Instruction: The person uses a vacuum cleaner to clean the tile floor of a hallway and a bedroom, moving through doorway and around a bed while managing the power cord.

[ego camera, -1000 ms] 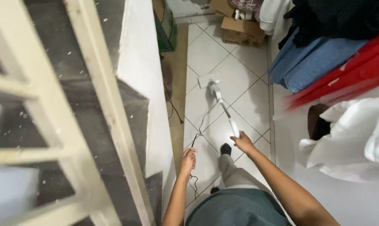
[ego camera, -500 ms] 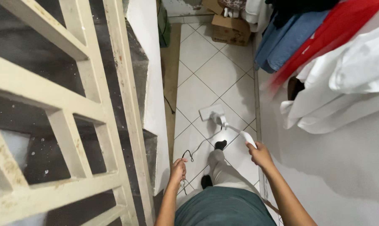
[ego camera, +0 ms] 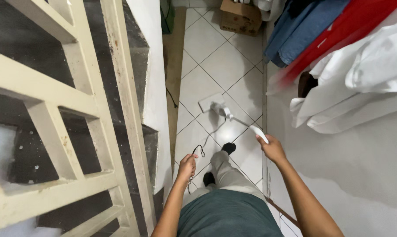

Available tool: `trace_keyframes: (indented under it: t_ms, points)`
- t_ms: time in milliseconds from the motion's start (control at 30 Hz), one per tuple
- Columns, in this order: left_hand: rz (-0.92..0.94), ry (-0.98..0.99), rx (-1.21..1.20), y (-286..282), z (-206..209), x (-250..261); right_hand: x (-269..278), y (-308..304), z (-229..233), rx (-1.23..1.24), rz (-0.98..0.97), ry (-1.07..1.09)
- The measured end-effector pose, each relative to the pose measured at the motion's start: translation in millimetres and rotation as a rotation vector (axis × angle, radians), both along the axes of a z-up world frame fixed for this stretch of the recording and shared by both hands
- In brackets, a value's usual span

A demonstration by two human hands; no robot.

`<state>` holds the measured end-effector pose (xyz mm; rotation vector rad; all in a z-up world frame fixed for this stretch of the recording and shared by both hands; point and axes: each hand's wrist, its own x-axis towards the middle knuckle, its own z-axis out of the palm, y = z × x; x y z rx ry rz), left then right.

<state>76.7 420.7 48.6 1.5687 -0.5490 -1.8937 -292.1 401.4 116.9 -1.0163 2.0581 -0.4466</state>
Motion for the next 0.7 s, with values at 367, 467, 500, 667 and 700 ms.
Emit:
trace_keyframes:
  t_ms: [367,467,500,667,700]
  points:
    - [0.120,0.014,0.001,-53.2,-4.3,-2.8,56.5,-139.3,-122.2,0.021,0.016,-0.107]
    - [0.133,-0.019,-0.014,-64.0,1.7,-3.8,65.6,-180.5,-144.1,-0.341,0.239,0.179]
    - [0.138,-0.017,0.003,-68.3,4.9,-4.8,70.5,-195.0,-146.5,-0.161,0.117,-0.029]
    - [0.175,-0.017,0.018,-74.9,15.6,-5.9,104.5,-227.3,-129.0,0.030,0.006,-0.374]
    - [0.180,-0.011,0.011,-74.8,16.0,-6.2,108.8,-229.6,-118.5,0.021,0.017,-0.386]
